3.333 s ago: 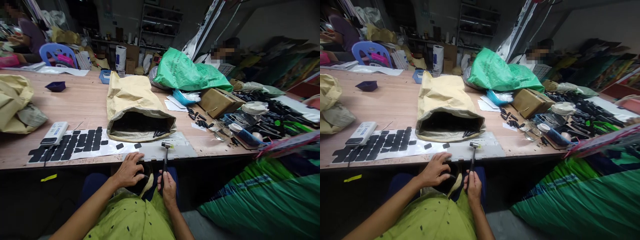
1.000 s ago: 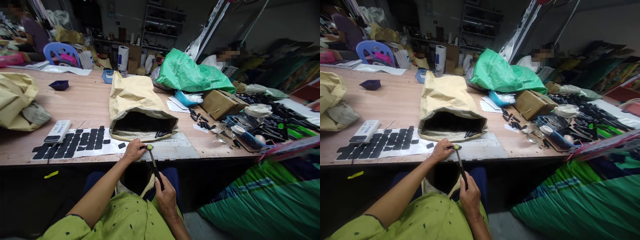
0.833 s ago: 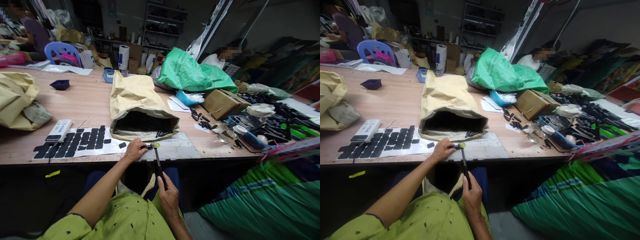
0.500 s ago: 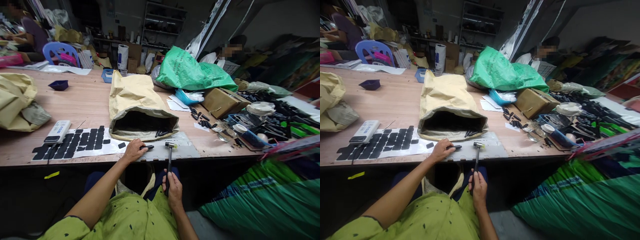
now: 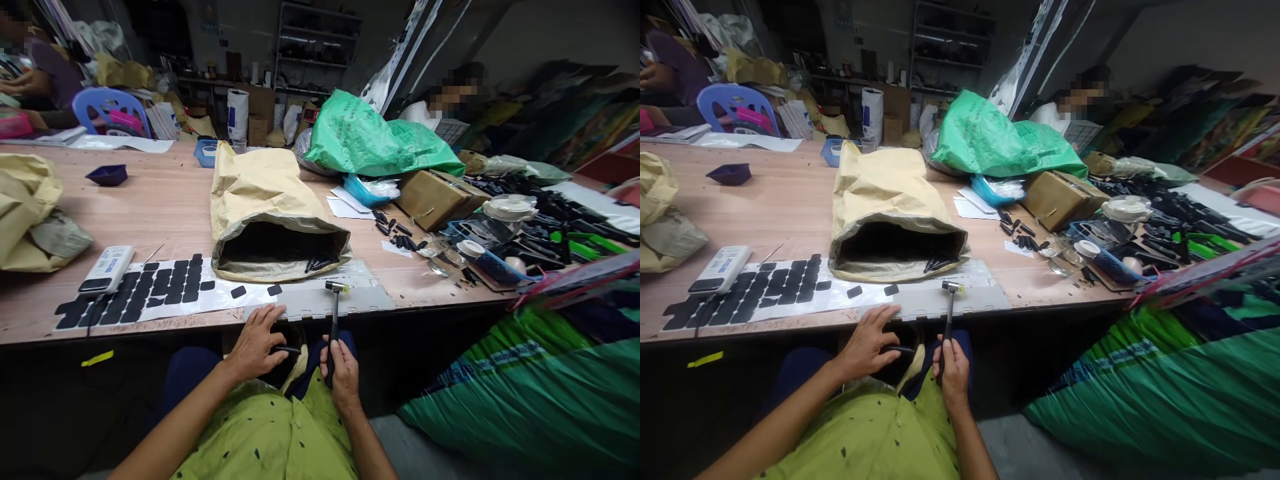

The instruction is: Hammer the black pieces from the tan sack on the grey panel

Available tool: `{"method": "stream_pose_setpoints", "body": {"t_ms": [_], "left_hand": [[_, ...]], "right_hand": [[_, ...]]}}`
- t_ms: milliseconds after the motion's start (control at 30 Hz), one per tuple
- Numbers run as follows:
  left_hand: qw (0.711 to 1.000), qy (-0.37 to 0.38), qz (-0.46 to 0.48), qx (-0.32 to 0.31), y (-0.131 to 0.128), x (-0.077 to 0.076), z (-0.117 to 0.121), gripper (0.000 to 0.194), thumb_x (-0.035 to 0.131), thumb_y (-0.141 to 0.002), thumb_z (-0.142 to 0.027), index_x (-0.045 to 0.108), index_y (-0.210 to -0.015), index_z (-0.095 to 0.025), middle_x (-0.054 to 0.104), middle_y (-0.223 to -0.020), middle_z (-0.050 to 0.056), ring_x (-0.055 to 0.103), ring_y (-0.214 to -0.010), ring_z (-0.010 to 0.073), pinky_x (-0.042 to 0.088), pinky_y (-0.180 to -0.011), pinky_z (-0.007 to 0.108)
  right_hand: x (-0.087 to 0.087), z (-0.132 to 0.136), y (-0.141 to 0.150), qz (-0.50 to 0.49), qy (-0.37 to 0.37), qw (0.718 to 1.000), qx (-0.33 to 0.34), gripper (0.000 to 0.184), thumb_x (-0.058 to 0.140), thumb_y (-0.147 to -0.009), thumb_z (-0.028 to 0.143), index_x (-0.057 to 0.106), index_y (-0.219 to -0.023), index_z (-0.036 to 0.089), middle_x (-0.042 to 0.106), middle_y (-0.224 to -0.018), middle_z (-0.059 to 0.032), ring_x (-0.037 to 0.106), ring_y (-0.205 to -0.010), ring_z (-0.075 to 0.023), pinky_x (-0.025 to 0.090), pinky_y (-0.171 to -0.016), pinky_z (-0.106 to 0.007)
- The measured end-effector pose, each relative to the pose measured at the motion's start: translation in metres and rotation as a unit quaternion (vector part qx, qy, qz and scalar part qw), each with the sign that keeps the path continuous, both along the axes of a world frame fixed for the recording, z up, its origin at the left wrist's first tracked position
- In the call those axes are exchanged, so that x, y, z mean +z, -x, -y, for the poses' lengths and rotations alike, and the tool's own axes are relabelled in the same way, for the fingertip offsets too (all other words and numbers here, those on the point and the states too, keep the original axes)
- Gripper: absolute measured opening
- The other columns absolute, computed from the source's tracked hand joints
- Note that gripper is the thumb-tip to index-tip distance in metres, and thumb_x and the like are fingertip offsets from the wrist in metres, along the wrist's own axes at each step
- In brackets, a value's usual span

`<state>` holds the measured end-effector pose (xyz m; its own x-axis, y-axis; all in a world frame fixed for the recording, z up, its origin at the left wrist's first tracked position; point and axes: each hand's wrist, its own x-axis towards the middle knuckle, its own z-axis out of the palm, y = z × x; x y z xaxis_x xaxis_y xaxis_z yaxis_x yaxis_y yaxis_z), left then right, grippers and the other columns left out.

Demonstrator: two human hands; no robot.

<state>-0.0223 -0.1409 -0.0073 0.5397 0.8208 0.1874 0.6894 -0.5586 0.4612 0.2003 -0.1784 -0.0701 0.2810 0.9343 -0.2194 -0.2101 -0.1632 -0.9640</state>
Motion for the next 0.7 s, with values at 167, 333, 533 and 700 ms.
{"method": "stream_pose_setpoints", "body": {"t_ms": [167,333,533,700], "left_hand": [[0.997,-0.016,0.045,0.058,-0.007,0.006,-0.005,0.023,0.065,-0.082,-0.041,0.07,-0.097,-0.024,0.056,-0.131,0.009,0.048,-0.123,0.029,0.038,-0.103,0.047],[0.949,0.007,0.128,0.288,-0.005,0.037,-0.082,0.026,0.05,-0.09,-0.039,0.065,-0.095,-0.018,0.067,-0.094,0.007,0.062,-0.086,0.0194,0.049,-0.076,0.031],[0.878,0.086,0.019,0.47,-0.001,0.061,-0.16,0.045,0.06,-0.08,-0.052,0.063,-0.105,-0.015,0.069,-0.097,0.017,0.065,-0.095,0.0339,0.049,-0.077,0.042],[0.873,0.112,-0.008,0.474,0.004,0.054,-0.17,0.028,0.061,-0.081,-0.034,0.067,-0.102,-0.016,0.069,-0.101,0.02,0.066,-0.097,0.0351,0.049,-0.077,0.041]], "right_hand": [[0.001,0.0,0.0,0.01,-0.001,1.0,0.001,0.043,0.058,-0.084,0.058,0.062,-0.098,0.017,0.051,-0.059,0.006,0.04,-0.039,-0.0059,0.032,-0.036,-0.019],[0.0,0.0,0.0,0.006,-0.003,1.0,-0.001,0.044,0.059,-0.084,0.057,0.062,-0.099,0.016,0.052,-0.059,0.0054,0.04,-0.038,-0.0057,0.032,-0.036,-0.019],[-0.002,-0.001,0.0,-0.006,-0.002,1.0,-0.001,0.045,0.061,-0.082,0.059,0.062,-0.099,0.017,0.053,-0.059,0.0059,0.041,-0.038,-0.006,0.031,-0.036,-0.019],[-0.002,-0.001,0.001,-0.001,-0.004,1.0,-0.001,0.046,0.06,-0.082,0.059,0.062,-0.099,0.017,0.052,-0.059,0.0057,0.041,-0.037,-0.0061,0.03,-0.035,-0.019]]}}
